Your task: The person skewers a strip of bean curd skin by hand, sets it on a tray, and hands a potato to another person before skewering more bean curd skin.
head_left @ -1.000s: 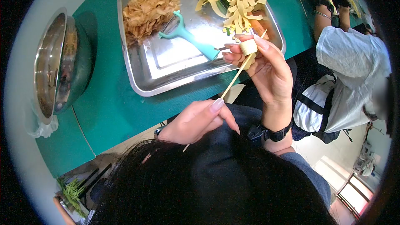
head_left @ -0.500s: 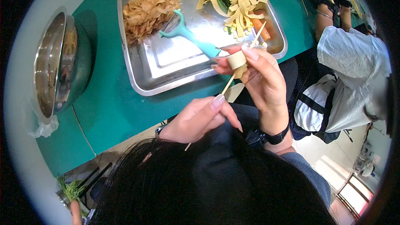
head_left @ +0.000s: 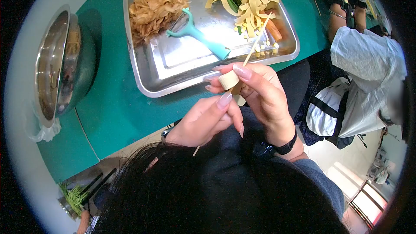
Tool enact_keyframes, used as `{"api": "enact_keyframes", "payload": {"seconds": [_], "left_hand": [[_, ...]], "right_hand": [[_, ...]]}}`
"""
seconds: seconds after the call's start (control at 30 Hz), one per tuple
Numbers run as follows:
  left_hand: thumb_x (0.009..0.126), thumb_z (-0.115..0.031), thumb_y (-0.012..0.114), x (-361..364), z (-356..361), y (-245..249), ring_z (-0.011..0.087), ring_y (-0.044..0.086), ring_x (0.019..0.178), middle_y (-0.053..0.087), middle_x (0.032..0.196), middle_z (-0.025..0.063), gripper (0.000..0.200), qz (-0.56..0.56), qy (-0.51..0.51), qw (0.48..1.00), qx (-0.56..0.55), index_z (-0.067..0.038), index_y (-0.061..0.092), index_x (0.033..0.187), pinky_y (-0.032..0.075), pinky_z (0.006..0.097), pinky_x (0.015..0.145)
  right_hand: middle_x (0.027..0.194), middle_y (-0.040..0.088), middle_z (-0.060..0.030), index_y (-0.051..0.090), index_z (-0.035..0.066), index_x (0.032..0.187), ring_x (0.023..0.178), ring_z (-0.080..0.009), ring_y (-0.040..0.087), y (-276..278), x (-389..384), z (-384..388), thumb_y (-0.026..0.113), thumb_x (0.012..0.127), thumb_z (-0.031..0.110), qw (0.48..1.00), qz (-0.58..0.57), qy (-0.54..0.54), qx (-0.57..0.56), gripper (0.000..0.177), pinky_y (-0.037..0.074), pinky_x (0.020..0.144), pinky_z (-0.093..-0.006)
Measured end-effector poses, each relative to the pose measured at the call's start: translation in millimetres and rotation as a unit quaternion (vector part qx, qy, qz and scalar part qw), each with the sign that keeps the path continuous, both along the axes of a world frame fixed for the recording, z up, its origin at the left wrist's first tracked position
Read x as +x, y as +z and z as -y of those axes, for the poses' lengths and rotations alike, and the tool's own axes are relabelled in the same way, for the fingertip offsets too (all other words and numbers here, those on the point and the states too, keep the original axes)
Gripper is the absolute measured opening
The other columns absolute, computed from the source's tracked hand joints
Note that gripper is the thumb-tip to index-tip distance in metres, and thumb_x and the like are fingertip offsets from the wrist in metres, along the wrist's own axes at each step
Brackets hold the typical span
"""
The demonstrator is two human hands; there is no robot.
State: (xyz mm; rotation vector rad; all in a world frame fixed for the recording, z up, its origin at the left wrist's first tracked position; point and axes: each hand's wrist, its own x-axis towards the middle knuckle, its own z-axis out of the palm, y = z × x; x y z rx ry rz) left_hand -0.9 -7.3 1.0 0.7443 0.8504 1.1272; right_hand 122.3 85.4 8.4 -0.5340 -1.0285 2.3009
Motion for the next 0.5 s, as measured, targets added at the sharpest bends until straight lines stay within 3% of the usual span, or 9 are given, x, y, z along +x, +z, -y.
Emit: {"api": "enact_keyframes", "payload": {"seconds": [0.1,0.2,0.3,0.4,0.5], "left_hand": [[0.097,-0.037,0.026,-3.3,-0.2,1.6,0.0055,0.023,0.039,0.033,0.046,-0.0033,0.054,0.006,-0.017,1.000,-0.006,0.001,0.055,0.072,0.018,0.0218,0.041],[0.098,-0.034,0.026,-8.4,-0.6,0.7,0.0046,0.028,0.046,0.042,0.057,-0.0015,0.050,0.045,-0.044,0.998,-0.009,0.001,0.056,0.078,0.019,0.0203,0.044],[0.098,-0.034,0.024,-9.2,-0.1,-4.7,0.0049,0.026,0.044,0.039,0.054,-0.0025,0.051,0.084,-0.054,0.995,0.003,0.002,0.055,0.078,0.019,0.0205,0.044],[0.098,-0.035,0.022,-9.1,0.5,-9.9,0.0056,0.026,0.042,0.039,0.052,-0.0022,0.053,0.141,-0.047,0.989,0.018,0.002,0.053,0.077,0.019,0.0205,0.043],[0.097,-0.037,0.021,-10.3,2.4,-13.1,0.0061,0.026,0.041,0.038,0.050,-0.0015,0.054,0.185,-0.021,0.982,0.011,0.001,0.051,0.076,0.019,0.0203,0.042]], "right_hand": [[0.097,0.061,-0.0246,0.054,-0.011,0.107,0.090,-0.0312,0.062,-5.8,-3.0,-1.6,0.048,0.089,0.023,0.999,0.030,-0.025,0.029,0.039,0.048,0.086,-0.0382],[0.099,0.061,-0.0242,0.054,-0.011,0.108,0.091,-0.0309,0.062,-6.2,-0.5,-6.7,0.048,0.089,0.023,0.998,0.041,-0.031,0.047,0.039,0.047,0.086,-0.0381],[0.101,0.063,-0.0145,0.060,-0.004,0.105,0.093,-0.0190,0.060,-8.5,3.1,-12.0,0.054,0.088,0.016,0.999,0.007,-0.018,0.044,0.026,0.047,0.085,-0.0303],[0.101,0.063,-0.0139,0.060,-0.004,0.104,0.093,-0.0182,0.060,-13.0,3.5,-11.0,0.056,0.087,0.011,0.995,0.000,-0.082,0.059,0.023,0.047,0.084,-0.0294],[0.105,0.059,-0.0217,0.056,-0.006,0.104,0.101,-0.0266,0.058,-11.1,5.4,-8.3,0.052,0.086,0.014,0.953,0.053,-0.192,0.229,0.028,0.042,0.092,-0.0353]]}}
